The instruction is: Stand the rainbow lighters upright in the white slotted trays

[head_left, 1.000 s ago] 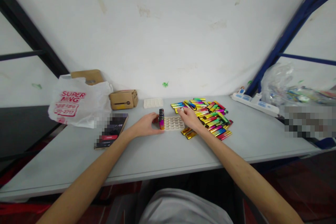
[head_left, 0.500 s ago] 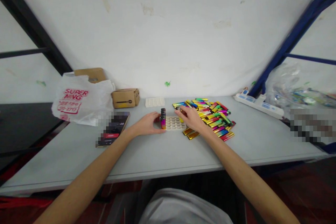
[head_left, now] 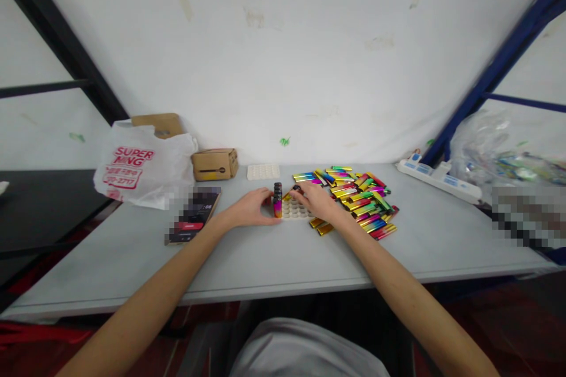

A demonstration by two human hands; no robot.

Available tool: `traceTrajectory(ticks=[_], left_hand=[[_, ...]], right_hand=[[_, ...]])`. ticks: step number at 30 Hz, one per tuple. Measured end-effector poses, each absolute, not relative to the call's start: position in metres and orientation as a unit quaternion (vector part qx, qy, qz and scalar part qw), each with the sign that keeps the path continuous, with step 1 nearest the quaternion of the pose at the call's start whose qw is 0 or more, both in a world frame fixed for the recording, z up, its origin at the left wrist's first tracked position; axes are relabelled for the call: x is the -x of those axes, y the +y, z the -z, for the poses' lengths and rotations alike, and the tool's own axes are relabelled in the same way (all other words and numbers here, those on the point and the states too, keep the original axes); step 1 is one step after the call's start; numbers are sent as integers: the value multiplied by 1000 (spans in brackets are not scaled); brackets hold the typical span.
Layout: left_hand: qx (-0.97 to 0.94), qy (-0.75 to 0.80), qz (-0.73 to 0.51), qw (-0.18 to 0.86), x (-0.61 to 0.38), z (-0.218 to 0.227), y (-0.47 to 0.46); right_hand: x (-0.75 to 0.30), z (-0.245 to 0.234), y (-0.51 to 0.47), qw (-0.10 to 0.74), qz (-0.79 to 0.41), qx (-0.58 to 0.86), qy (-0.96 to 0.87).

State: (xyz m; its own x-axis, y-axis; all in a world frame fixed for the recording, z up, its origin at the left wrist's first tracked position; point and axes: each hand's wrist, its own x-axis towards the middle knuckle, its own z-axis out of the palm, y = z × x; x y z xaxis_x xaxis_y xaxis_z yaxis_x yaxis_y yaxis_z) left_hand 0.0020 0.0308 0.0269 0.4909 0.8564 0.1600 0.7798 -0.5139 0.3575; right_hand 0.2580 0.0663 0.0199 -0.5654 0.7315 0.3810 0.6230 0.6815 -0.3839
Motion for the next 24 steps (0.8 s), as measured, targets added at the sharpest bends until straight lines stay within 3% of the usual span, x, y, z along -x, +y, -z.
traceTrajectory(ticks=[11,19,24], left_hand=[[-847,482,-181,131,-3,-24,35],[-850,482,-168,129,-5,-29,33],[-847,490,-165,123,-6,-32,31]], right_hand=[[-242,-11,80,210,-61,330,-918],[-254,-14,76,233,-49,321,-917],[-289,-27,85,256,19,422,-869]])
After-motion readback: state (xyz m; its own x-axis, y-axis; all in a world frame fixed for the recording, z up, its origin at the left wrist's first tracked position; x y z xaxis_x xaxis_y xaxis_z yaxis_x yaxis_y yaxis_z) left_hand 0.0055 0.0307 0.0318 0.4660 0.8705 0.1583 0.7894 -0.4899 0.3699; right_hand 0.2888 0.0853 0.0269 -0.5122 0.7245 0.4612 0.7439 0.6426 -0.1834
